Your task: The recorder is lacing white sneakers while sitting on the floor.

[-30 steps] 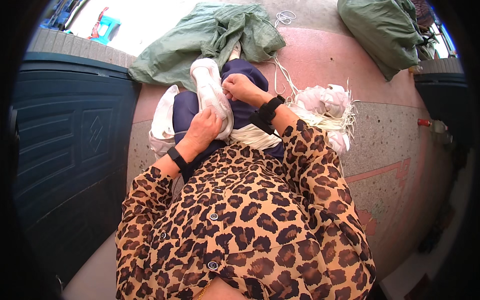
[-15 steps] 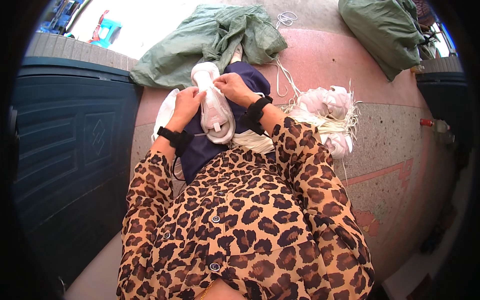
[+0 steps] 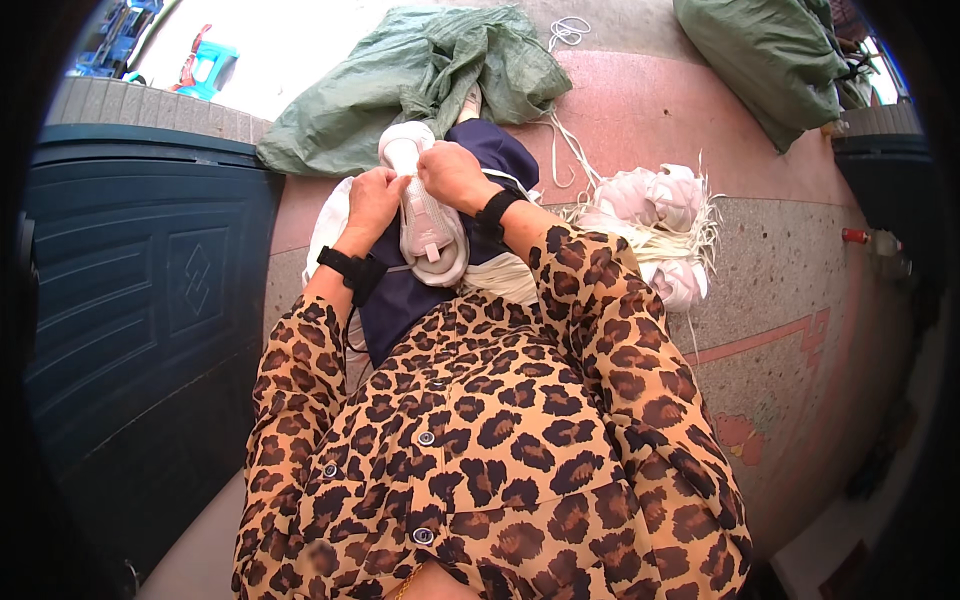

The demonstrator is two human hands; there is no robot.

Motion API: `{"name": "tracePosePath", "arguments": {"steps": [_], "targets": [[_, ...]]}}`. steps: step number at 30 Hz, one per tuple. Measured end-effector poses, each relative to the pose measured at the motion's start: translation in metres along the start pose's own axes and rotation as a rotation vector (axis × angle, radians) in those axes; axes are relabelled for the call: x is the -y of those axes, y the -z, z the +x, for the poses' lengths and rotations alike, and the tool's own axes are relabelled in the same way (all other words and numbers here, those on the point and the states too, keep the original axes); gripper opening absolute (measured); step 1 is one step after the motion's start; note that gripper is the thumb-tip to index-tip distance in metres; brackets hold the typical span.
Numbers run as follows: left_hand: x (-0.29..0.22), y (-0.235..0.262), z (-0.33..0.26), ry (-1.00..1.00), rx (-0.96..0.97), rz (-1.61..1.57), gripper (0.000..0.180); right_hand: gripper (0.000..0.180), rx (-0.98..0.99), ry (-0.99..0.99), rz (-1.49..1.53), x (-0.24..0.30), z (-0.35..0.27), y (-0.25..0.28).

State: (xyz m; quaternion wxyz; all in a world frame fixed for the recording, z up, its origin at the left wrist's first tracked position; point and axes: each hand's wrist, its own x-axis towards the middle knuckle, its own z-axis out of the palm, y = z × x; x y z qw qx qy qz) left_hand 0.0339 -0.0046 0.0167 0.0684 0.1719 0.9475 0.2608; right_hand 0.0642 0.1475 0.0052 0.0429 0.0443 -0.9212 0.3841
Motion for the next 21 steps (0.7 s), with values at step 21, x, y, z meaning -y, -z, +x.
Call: {"name": "tracePosePath", "arguments": {"steps": [21], "targets": [[0.004, 0.0, 0.003, 0.03, 0.056, -0.095, 0.024, 0.015, 0.162, -0.023, 0.097, -0.011, 0.014, -0.006]]}}
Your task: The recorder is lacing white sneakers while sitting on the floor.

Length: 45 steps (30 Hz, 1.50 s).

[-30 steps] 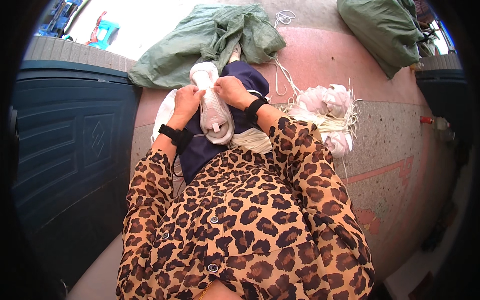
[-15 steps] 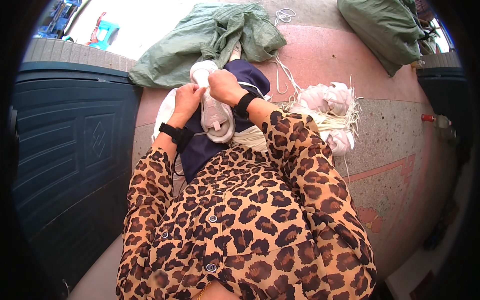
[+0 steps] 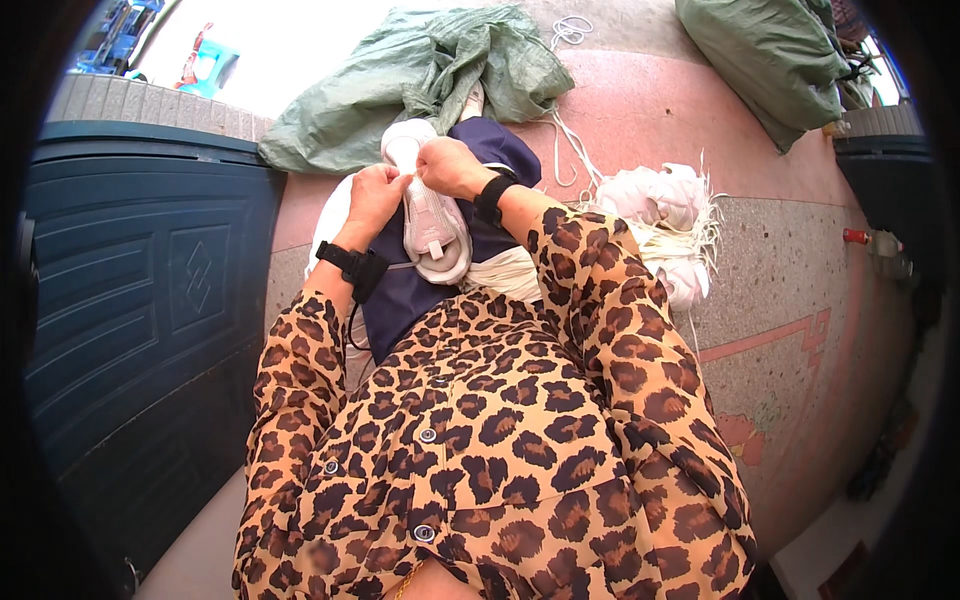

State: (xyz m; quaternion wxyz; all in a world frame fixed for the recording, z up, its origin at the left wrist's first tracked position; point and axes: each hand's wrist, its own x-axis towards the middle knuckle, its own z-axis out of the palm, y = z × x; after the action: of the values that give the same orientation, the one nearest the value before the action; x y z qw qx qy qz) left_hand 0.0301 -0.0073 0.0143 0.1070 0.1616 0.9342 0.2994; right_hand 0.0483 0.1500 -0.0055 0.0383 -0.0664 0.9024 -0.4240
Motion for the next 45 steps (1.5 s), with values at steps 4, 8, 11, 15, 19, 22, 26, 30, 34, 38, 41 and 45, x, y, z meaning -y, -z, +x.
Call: {"name": "tracePosePath", "arguments": {"steps": [4, 8, 11, 15, 19, 22, 26, 30, 34, 38, 41, 45], "targets": [[0.002, -0.001, -0.001, -0.012, -0.028, 0.031, 0.023, 0.015, 0.075, -0.092, 0.175, -0.002, 0.0, 0.001], [0.002, -0.003, -0.002, -0.018, -0.07, 0.043, 0.025, 0.015, 0.116, -0.122, 0.332, -0.003, -0.001, -0.001], [0.002, -0.004, -0.002, -0.008, -0.081, 0.023, 0.022, 0.013, 0.058, -0.089, 0.261, 0.002, -0.003, -0.002], [0.001, -0.001, -0.004, 0.012, -0.029, -0.073, 0.022, 0.013, -0.1, 0.08, 0.037, -0.004, -0.005, -0.009], [0.012, -0.005, -0.008, 0.113, 0.008, -0.374, 0.022, 0.023, -0.092, -0.009, 0.111, 0.003, -0.009, -0.006], [0.011, -0.005, -0.009, 0.095, -0.028, -0.367, 0.023, 0.025, -0.112, 0.135, 0.028, 0.017, -0.006, -0.007], [0.004, -0.003, -0.01, -0.028, -0.087, -0.27, 0.019, 0.028, -0.153, 0.23, -0.038, 0.017, -0.009, -0.005], [0.015, 0.0, -0.004, -0.397, -0.16, 0.138, 0.01, 0.029, -0.089, 0.028, -0.016, 0.029, -0.006, 0.003], [0.026, 0.019, -0.003, -0.584, -0.08, 0.312, 0.007, 0.03, -0.097, -0.053, 0.009, 0.028, -0.017, 0.007], [0.078, 0.094, -0.021, -0.282, -0.394, 0.812, 0.008, 0.027, 0.001, -0.051, 0.167, -0.007, -0.049, 0.032], [0.157, 0.191, -0.062, 0.126, -0.807, 0.633, 0.016, 0.025, 0.165, -0.268, 0.455, -0.026, -0.092, 0.085], [0.284, 0.338, -0.185, 0.83, -1.159, 0.749, 0.023, 0.024, -0.079, -0.518, 0.539, -0.037, -0.143, 0.154]]}}
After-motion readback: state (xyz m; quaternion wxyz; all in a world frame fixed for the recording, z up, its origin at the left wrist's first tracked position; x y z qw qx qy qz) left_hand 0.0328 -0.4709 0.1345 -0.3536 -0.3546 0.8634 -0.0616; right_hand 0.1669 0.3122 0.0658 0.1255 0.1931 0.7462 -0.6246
